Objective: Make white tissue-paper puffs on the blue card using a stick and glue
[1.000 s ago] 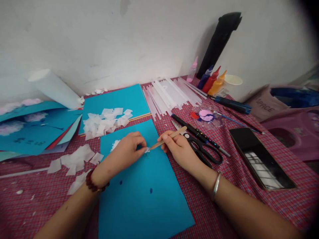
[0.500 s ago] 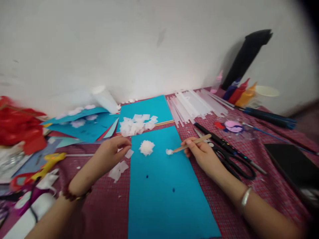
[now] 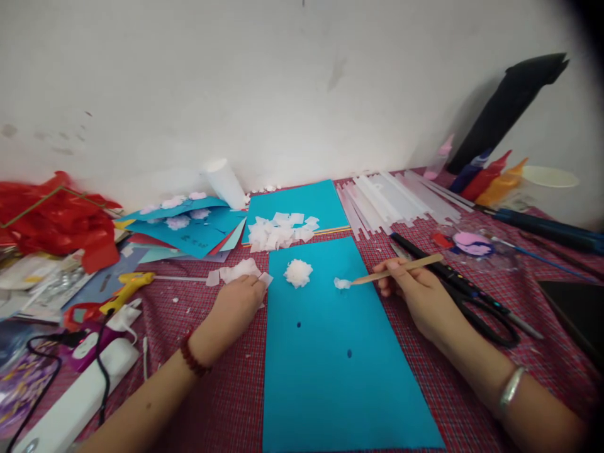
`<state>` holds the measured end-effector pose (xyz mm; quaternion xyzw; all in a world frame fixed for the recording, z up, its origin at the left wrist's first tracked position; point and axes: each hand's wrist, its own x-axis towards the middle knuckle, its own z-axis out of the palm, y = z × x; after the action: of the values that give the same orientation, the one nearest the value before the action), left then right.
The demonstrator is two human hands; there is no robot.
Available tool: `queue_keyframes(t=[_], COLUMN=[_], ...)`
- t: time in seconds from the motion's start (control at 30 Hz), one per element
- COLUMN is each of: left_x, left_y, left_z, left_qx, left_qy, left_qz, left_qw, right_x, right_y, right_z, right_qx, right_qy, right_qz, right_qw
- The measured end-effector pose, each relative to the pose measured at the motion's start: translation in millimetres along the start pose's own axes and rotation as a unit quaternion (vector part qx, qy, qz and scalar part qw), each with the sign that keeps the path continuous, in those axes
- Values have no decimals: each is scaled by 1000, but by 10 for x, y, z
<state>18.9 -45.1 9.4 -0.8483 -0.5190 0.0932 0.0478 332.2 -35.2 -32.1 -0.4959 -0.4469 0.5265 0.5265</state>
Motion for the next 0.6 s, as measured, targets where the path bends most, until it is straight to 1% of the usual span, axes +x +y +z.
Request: queue_keyframes(t=[0.13, 0.2, 0.27, 0.3, 0.37, 0.43, 0.53, 0.6], left_x=[73, 113, 155, 175, 207, 232, 268, 289], left_y=[-22, -96, -185, -221, -254, -225, -118, -52], left_z=[-25, -28, -48, -73, -157, -269, -396, -407], left_qx=[-11, -30, -82, -128, -232, -326, -408, -439], left_qy=[-1, 3, 20, 37, 75, 99, 116, 120], left_qz=[5, -17, -65, -89, -123, -133, -139, -149], left_qw=[1000, 999, 994, 987, 962, 931, 895, 878], right_x=[-5, -17, -36, -50, -82, -117, -153, -153], right_y=[7, -13, -43, -58, -80, -85, -69, -58], right_z=[11, 27, 56, 75, 119, 160, 191, 187], right_qx=[-5, -12, -21, -28, -54, -98, -183, -219], right_qy=[3, -8, -30, -40, -59, -75, -98, -98], right_qz=[1, -2, -14, -24, -51, -84, -136, -148], right_qw=[1000, 1000, 999, 998, 995, 989, 969, 959])
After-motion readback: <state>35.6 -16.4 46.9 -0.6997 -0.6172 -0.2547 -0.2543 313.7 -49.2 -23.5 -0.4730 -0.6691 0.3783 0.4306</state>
